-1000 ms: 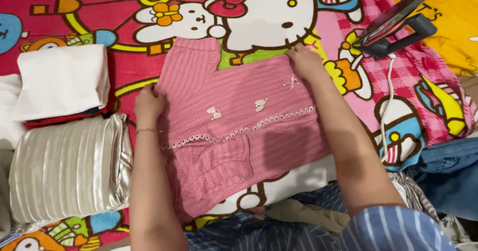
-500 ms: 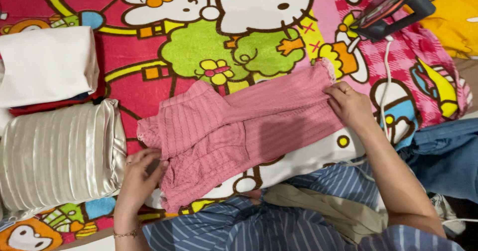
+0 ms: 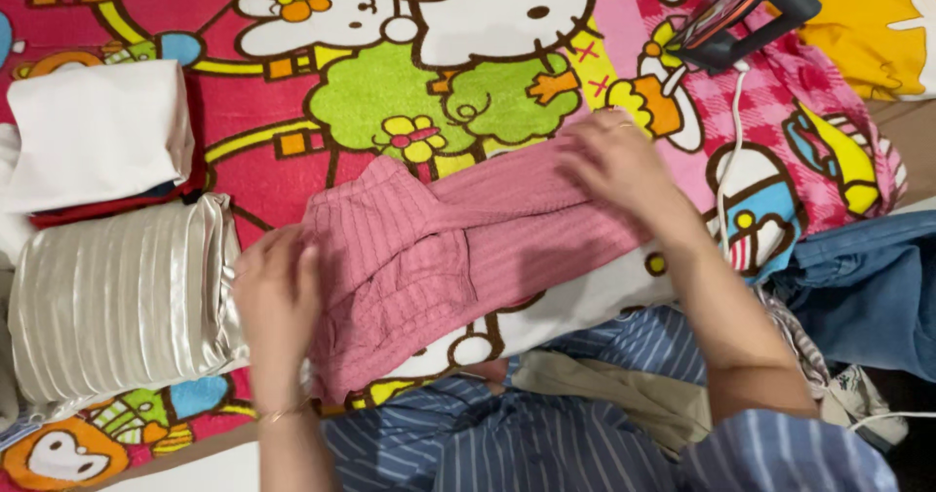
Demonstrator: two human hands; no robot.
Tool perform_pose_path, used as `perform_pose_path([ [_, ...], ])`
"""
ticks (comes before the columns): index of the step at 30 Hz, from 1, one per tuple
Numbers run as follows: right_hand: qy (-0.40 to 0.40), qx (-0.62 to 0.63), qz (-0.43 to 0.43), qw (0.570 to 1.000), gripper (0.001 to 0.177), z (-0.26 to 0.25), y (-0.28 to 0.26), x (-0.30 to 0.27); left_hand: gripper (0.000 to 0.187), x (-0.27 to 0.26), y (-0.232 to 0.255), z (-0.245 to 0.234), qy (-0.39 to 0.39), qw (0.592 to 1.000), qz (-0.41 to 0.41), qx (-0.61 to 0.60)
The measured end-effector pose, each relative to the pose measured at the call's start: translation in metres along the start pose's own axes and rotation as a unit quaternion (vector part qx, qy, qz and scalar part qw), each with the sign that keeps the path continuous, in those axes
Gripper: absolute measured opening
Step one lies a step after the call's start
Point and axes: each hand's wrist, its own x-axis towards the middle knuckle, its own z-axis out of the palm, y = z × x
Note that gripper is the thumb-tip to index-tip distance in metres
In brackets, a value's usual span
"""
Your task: The person irons a beige striped shirt and a pink sleeveless top on a bed, then folds each garment and places them in a stack. The person uses an electric iron and handles the clothes by hand.
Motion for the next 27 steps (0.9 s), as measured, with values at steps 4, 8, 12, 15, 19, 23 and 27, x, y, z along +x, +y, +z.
perform_pose_path([
  [4, 0.001, -0.061, -0.043, 0.997, 0.07, 0.058, 0.0, 0.012, 0.057, 0.022, 0.031, 0.067, -0.019, 0.994, 0.025, 0.1],
  [8, -0.071, -0.134, 0.132, 0.98, 0.079, 0.077, 0.024, -0.004, 0.066, -0.003, 0.019, 0.101, -0.063, 0.99, 0.03, 0.122],
  [12, -0.065, -0.115, 0.158, 0.979, 0.079, 0.079, 0.032, -0.017, 0.062, -0.022, 0.004, 0.1, -0.058, 0.992, 0.031, 0.108],
  [15, -0.025, -0.035, 0.138, 0.989, 0.068, 0.081, 0.012, 0.005, 0.053, -0.01, 0.004, 0.088, 0.025, 0.999, -0.029, -0.007],
  [19, -0.012, 0.183, 0.113, 0.976, 0.058, 0.106, -0.055, 0.031, 0.049, 0.001, 0.008, 0.067, 0.1, 0.989, -0.11, -0.028],
  [23, -0.093, 0.244, 0.13, 0.956, 0.061, 0.13, -0.117, 0.07, 0.053, 0.012, 0.02, 0.047, 0.095, 0.988, -0.11, -0.06],
  [27, -0.044, 0.377, 0.145, 0.914, 0.048, 0.12, -0.132, 0.056, 0.046, -0.017, 0.032, 0.019, 0.083, 0.984, -0.097, -0.124],
])
